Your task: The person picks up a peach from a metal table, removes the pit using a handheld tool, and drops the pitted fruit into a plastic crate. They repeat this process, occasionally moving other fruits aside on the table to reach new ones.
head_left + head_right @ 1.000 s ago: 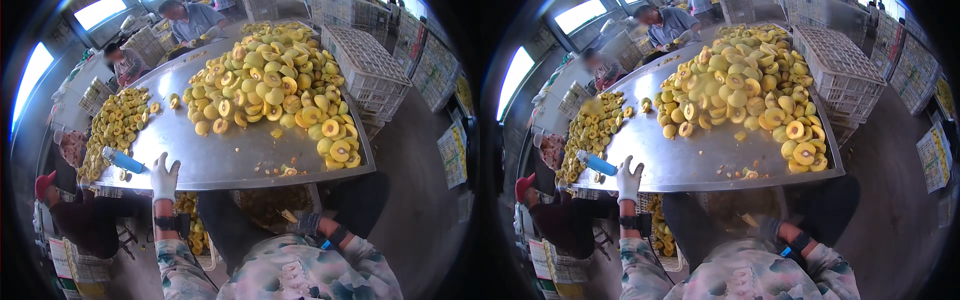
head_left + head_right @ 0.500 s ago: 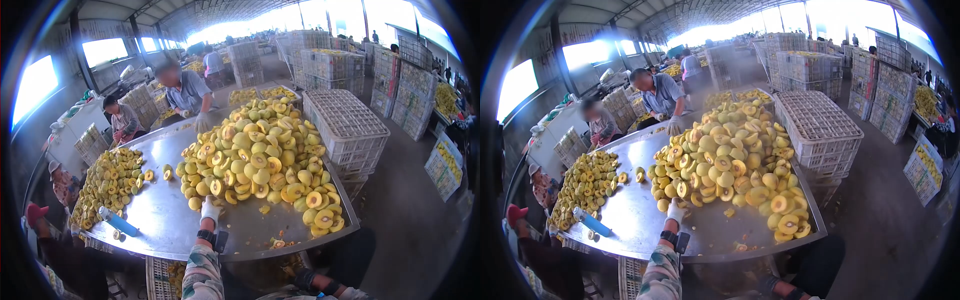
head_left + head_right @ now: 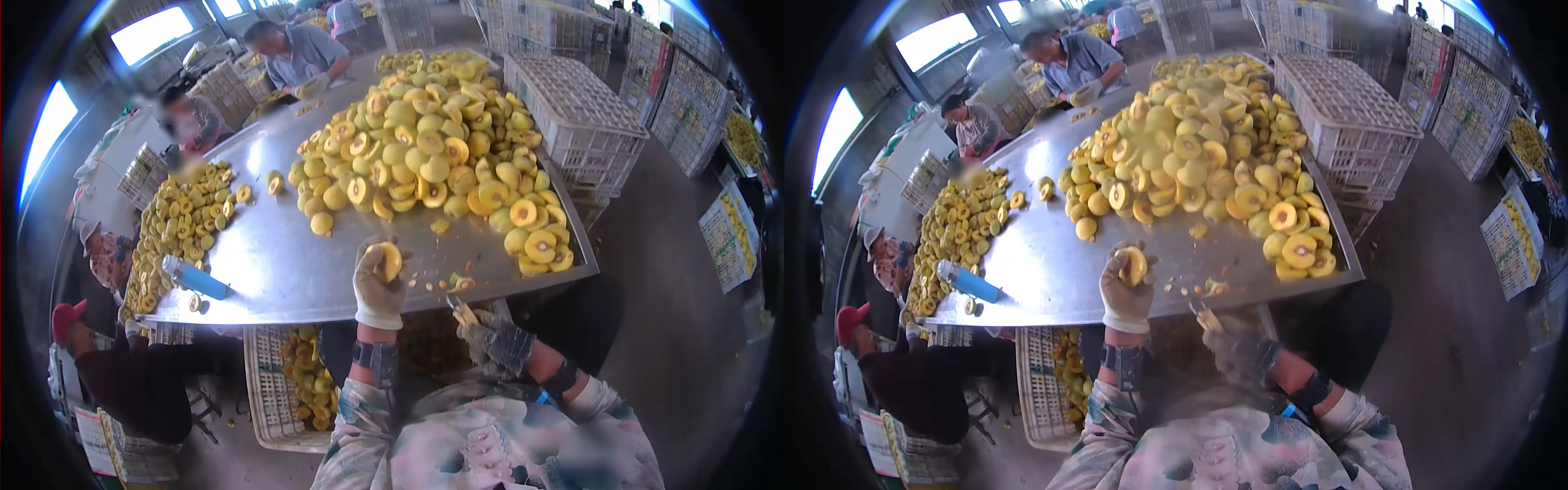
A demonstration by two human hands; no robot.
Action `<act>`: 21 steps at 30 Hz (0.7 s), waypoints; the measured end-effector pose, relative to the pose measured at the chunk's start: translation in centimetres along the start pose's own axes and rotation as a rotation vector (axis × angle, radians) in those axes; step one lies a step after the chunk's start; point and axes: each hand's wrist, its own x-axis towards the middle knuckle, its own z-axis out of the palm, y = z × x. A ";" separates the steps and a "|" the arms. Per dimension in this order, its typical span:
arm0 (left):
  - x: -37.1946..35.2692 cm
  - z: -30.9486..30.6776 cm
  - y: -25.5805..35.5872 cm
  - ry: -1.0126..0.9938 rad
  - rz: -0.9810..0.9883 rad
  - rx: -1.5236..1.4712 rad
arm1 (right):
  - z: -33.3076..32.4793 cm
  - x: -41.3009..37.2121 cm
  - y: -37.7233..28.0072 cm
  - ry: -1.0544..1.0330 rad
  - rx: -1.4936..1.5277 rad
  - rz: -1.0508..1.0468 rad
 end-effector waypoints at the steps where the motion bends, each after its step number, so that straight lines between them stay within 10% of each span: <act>1: -1.2 1.0 -0.1 0.017 -0.010 0.012 | 1.5 0.0 0.0 0.039 -0.275 -0.143; 7: -5.1 1.6 -1.2 -0.007 0.178 0.618 | 6.4 -0.8 -0.1 0.204 -0.421 -0.215; 19: -7.6 2.0 -2.4 0.172 0.064 0.444 | 4.1 2.3 2.8 0.254 -0.594 -0.295; 21: -7.9 2.1 -2.7 0.158 0.113 0.493 | 1.1 4.2 4.5 0.106 -1.232 -0.872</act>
